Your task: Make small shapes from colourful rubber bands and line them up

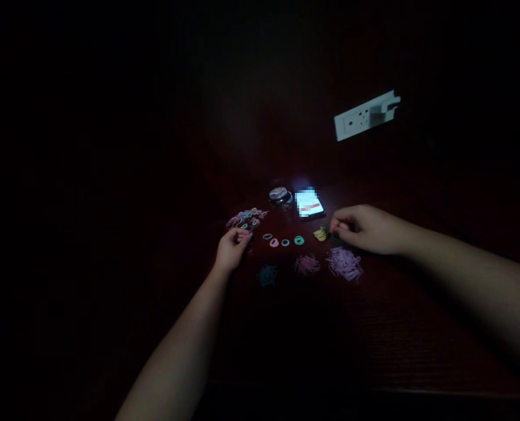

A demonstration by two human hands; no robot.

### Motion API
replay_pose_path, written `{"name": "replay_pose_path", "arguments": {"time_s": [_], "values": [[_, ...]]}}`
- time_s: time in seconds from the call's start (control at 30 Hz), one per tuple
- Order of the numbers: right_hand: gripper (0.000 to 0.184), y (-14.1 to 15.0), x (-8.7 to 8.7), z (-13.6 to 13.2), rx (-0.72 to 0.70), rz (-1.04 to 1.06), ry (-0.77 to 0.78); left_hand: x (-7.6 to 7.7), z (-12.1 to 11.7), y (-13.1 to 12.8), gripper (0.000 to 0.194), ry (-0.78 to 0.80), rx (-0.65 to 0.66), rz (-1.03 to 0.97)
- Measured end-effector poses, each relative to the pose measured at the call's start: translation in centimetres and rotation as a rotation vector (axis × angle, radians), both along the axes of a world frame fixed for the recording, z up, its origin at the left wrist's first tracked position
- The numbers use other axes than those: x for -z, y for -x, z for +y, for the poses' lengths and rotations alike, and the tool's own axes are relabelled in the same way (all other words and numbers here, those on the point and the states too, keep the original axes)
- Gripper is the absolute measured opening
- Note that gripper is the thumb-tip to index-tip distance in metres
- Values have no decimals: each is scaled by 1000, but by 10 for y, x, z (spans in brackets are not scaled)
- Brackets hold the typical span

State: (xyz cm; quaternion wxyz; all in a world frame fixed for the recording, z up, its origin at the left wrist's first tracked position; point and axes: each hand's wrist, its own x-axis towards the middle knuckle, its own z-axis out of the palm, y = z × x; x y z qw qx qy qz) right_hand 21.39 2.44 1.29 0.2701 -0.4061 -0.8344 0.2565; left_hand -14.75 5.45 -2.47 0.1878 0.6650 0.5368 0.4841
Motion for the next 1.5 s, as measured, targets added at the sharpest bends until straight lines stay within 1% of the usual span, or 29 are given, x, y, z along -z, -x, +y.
{"name": "replay_pose_path", "arguments": {"time_s": [0.1,0.2,0.3,0.4,0.5,0.63,0.77,0.9,0.97,1.13,1.27,1.4,1.5], "values": [[21,2,1,-1,-14,0,-6,-4,-2,-5,19,-31,35,-10],[21,8,-1,-5,-9,3,-61,-13,-11,-22,21,-74,96,-20],[20,20,-5,-14,-7,11,-215,-24,-29,-50,22,-116,193,42],[24,35,-9,-24,-42,32,-399,-33,-47,-77,18,-156,293,127],[27,46,-9,-31,-66,32,-463,-37,-58,-90,14,-194,333,164],[25,51,-5,-34,-59,42,-502,-39,-61,-93,13,-202,367,168],[31,53,-3,-33,-33,68,-519,-40,-61,-95,13,-199,396,162],[17,55,-4,-34,-56,74,-535,-40,-61,-97,14,-190,413,165],[15,56,-5,-34,-55,79,-545,-41,-62,-97,14,-191,409,179],[15,55,-7,-34,-61,87,-551,-42,-62,-96,15,-233,412,236],[14,55,-7,-33,-60,84,-557,-43,-63,-95,11,-274,436,295],[15,56,-7,-33,-64,67,-545,-44,-62,-94,10,-269,431,316],[16,56,-7,-33,-71,50,-535,-44,-62,-94,9,-249,454,308]]}}
